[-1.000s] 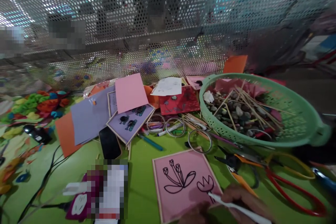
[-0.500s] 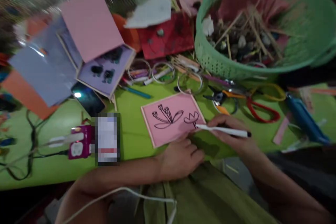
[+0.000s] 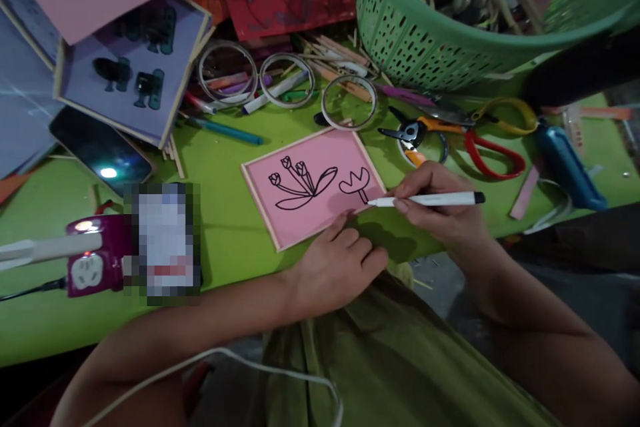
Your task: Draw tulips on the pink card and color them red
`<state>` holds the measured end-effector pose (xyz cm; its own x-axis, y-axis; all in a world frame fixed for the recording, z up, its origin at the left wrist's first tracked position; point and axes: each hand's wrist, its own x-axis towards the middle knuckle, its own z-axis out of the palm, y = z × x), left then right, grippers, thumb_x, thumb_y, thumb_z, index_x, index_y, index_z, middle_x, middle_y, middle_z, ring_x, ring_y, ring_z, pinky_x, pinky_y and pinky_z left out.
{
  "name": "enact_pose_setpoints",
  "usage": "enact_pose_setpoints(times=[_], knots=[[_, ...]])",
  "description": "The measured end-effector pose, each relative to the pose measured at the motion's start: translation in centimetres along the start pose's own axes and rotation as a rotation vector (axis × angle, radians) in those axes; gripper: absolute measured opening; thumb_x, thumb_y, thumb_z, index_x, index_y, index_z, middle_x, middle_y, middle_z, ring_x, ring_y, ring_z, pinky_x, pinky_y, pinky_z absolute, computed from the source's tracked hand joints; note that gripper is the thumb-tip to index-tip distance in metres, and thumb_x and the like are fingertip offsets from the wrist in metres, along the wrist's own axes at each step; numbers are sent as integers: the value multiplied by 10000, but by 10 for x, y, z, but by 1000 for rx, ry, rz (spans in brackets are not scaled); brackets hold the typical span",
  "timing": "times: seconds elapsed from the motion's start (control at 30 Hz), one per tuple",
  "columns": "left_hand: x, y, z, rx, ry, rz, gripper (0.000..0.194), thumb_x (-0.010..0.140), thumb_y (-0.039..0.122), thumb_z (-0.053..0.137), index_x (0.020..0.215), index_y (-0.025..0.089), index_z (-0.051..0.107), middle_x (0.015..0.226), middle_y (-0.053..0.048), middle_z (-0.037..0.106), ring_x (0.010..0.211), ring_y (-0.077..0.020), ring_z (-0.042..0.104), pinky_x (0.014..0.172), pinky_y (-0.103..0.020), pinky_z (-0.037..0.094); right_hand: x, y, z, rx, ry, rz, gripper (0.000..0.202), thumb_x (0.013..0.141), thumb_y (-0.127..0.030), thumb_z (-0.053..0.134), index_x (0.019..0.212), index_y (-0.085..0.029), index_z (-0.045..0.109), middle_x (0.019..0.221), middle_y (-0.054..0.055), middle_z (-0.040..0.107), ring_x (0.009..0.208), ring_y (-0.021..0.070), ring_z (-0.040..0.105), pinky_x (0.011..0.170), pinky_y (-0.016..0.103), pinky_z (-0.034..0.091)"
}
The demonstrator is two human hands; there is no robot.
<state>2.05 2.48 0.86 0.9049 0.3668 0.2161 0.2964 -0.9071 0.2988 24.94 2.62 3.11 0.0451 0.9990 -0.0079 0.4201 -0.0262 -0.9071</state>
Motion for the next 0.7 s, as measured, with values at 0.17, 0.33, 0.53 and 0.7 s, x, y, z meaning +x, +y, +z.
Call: enact_pose_setpoints(times=[0.17,0.33,0.53,0.7], knots=[[0,0,3,-17,4,-6,62,1031,201,588,1046,182,645,758,14,614,853,-206,588,1176,-487,444,1,0,1,-33,-7,14,190,860,-397,785,768,-281,666,676,11,648,583,182,571,523,341,419],[0,0,2,-19,18,-9,56,1033,210,595,1007,192,643,746,17,613,838,-204,596,1192,-482,444,2,4,1,-18,-14,-22,136,861,-328,766,770,-280,677,679,12,648,601,187,588,536,340,452],[0,0,3,-38,-16,-11,35,1022,202,605,1017,190,637,778,10,622,871,-208,598,1219,-504,416,4,-1,2,-64,-13,6,181,843,-367,776,741,-277,656,655,14,646,582,184,574,514,332,434],[1,0,2,-39,-15,-10,45,1025,195,598,1024,187,642,777,7,629,864,-207,598,1188,-494,446,5,-5,4,-75,-11,10,224,828,-405,792,729,-281,635,641,9,647,557,175,554,490,326,416]])
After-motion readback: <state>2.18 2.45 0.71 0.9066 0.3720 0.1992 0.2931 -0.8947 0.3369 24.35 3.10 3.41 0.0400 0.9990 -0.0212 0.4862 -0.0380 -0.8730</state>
